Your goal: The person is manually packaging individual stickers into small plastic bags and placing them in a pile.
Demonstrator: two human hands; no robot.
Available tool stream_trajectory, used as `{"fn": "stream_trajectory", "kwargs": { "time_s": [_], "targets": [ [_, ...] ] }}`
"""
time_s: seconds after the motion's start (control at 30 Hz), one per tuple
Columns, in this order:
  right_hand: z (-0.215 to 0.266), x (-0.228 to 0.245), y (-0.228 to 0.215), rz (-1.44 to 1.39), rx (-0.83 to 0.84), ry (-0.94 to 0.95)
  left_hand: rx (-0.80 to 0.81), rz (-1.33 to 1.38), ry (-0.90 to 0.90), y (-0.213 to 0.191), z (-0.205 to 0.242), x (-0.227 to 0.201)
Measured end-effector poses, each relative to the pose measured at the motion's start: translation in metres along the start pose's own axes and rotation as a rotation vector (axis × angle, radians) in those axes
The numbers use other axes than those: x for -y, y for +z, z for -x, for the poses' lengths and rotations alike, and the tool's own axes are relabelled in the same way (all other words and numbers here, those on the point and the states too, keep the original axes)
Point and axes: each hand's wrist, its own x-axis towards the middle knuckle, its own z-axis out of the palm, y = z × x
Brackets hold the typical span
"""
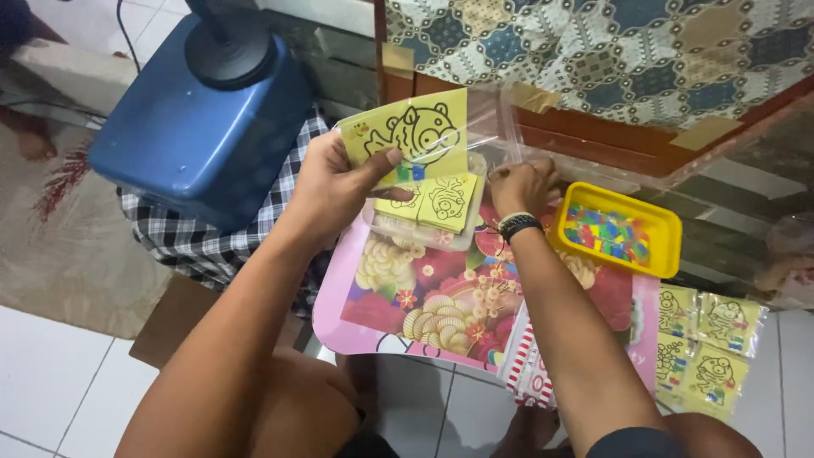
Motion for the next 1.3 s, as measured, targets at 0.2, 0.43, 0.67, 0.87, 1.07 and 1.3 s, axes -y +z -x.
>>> {"fn": "stream_trajectory", "kwargs": {
  "time_s": [0.2, 0.43, 0.67, 0.87, 1.07, 1.3],
  "targets": [
    [0.016, -0.004, -0.044, -0.071, -0.051, -0.003, 0.011, 0.035, 0.036, 0.005, -0.005, 0.000],
    [0.032, -0.024, -0.209, -0.931, -0.140, -0.679, 0.030, 0.116, 0.041, 0.034, -0.012, 0.009],
    [0.111, -0.071, -0.296, -1.126, -0.065, -0.627, 0.207, 0.113, 0.002, 0.081, -0.014, 0.015],
    [0.102, -0.108, -0.288, -0.919, -0.266, -0.719, 0.206, -0.007, 0.030, 0.120, -0.011, 0.029],
    [0.112, -0.109, -0.295, -0.865, -0.206, -0.788, 0.288, 0.099, -0.027, 0.155, -0.014, 0.039],
    [0.111, -0.105, -0.280, -0.832, -0.126, -0.822, 0.349, -0.055, 0.016, 0.181, -0.005, 0.032]
  ]
}}
